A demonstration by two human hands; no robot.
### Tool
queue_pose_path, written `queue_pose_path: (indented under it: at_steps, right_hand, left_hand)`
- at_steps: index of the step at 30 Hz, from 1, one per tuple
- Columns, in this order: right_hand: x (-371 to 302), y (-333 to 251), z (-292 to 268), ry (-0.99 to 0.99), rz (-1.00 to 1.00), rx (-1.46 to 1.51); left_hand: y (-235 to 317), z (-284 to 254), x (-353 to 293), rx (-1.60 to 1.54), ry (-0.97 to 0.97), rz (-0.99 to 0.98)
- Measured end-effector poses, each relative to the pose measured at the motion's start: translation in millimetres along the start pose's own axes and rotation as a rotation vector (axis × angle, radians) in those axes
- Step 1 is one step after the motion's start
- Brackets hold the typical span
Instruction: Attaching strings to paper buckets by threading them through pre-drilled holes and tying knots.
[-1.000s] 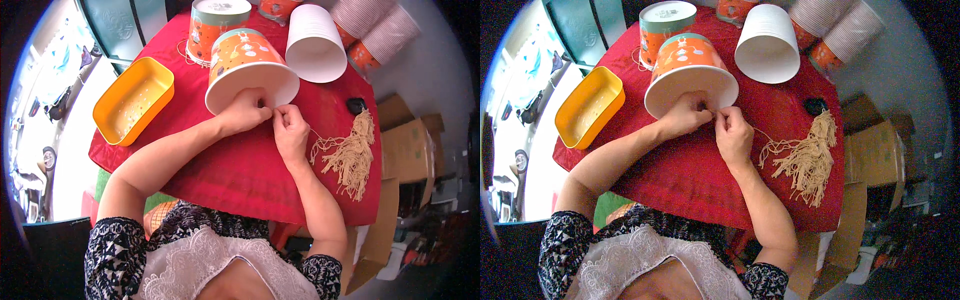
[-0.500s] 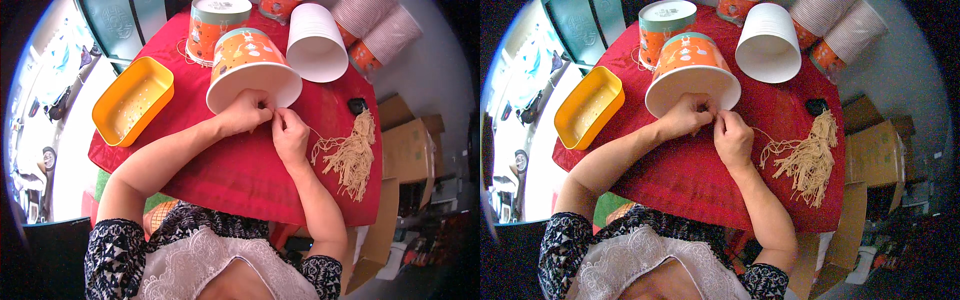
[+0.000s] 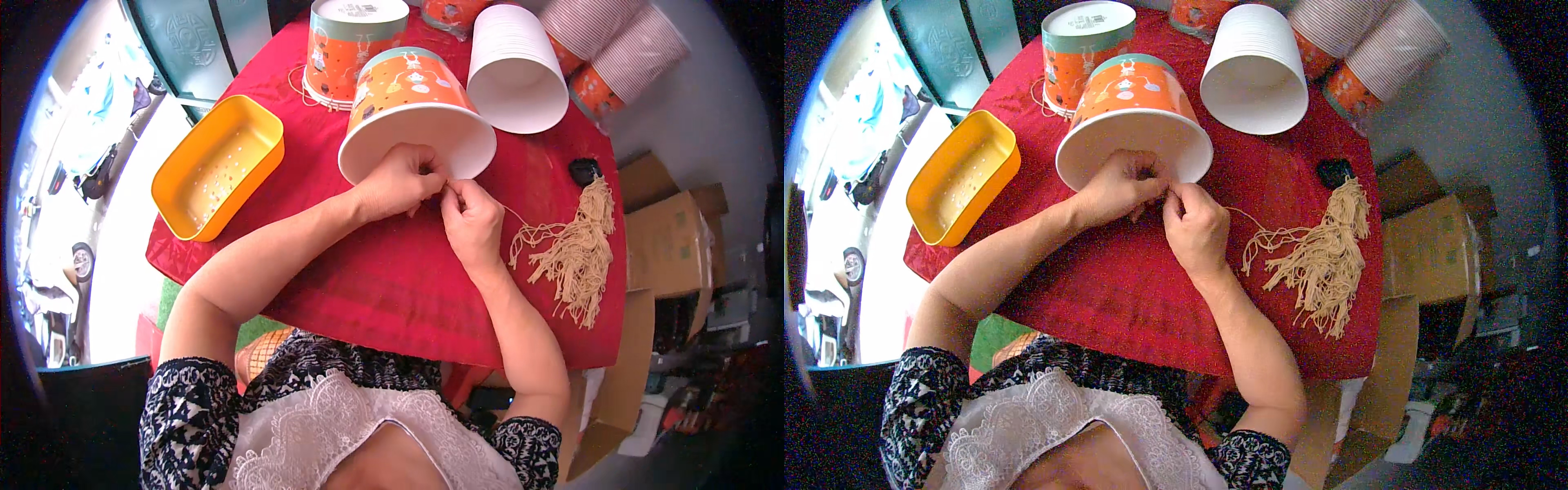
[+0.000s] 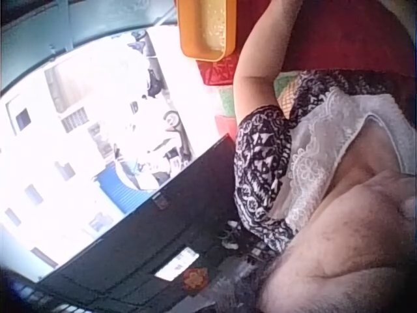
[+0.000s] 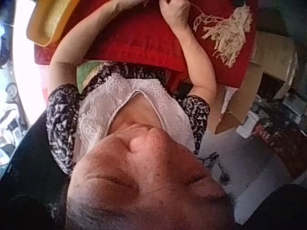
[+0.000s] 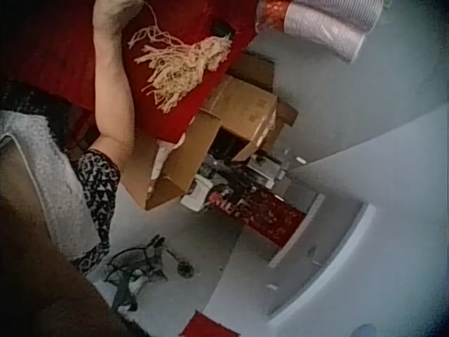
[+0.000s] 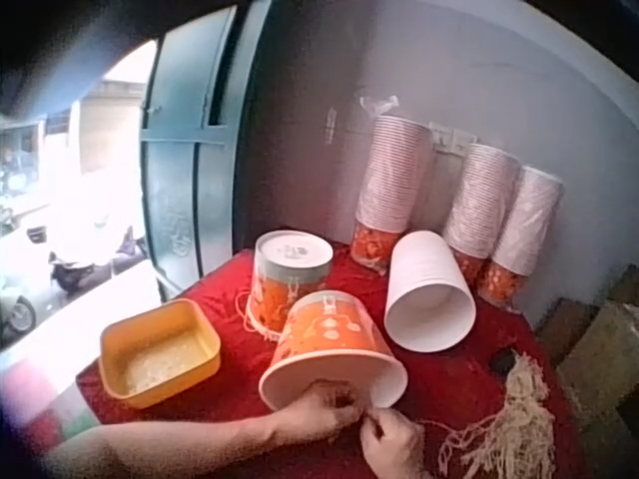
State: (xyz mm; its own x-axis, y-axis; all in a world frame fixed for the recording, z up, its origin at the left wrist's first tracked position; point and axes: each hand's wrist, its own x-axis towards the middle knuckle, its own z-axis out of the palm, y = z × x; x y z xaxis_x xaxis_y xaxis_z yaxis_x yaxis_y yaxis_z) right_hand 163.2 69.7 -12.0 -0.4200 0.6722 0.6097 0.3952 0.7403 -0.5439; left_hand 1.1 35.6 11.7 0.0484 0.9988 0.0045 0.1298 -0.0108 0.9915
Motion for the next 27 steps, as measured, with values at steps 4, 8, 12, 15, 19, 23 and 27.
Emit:
queue_pose_path:
  at_steps: [4,8,12,15,19,23,27]
  right_hand:
    - [0.5,0.0,-1.0,0.009,0.085,0.119]
    - [1.3,3.0,-4.1,-0.063,0.249,0.277]
    - [3.5,2.6,-7.7,-0.108,0.288,0.346]
    - [6.9,-0.2,-11.9,-0.15,0.329,0.391]
    - [8.7,-2.9,-13.1,-0.142,0.371,0.443]
    - [7.4,-0.5,-12.2,-0.119,0.392,0.448]
    - [6.6,-1.6,-11.2,-0.098,0.403,0.466]
  left_hand:
    - [0.1,0.7,0.1,0.01,0.012,0.01]
    - [-1.9,1.7,0.4,-0.019,0.017,0.015]
    - [-3.5,1.4,1.5,0.019,0.021,0.053]
    - [-8.8,2.2,5.1,-0.046,0.064,0.135]
    - [-12.0,-1.2,6.8,-0.077,0.028,0.131]
    - [-8.1,0.5,3.8,-0.067,-0.012,0.172]
    - [-6.7,0.0,3.2,0.015,-0.022,0.2]
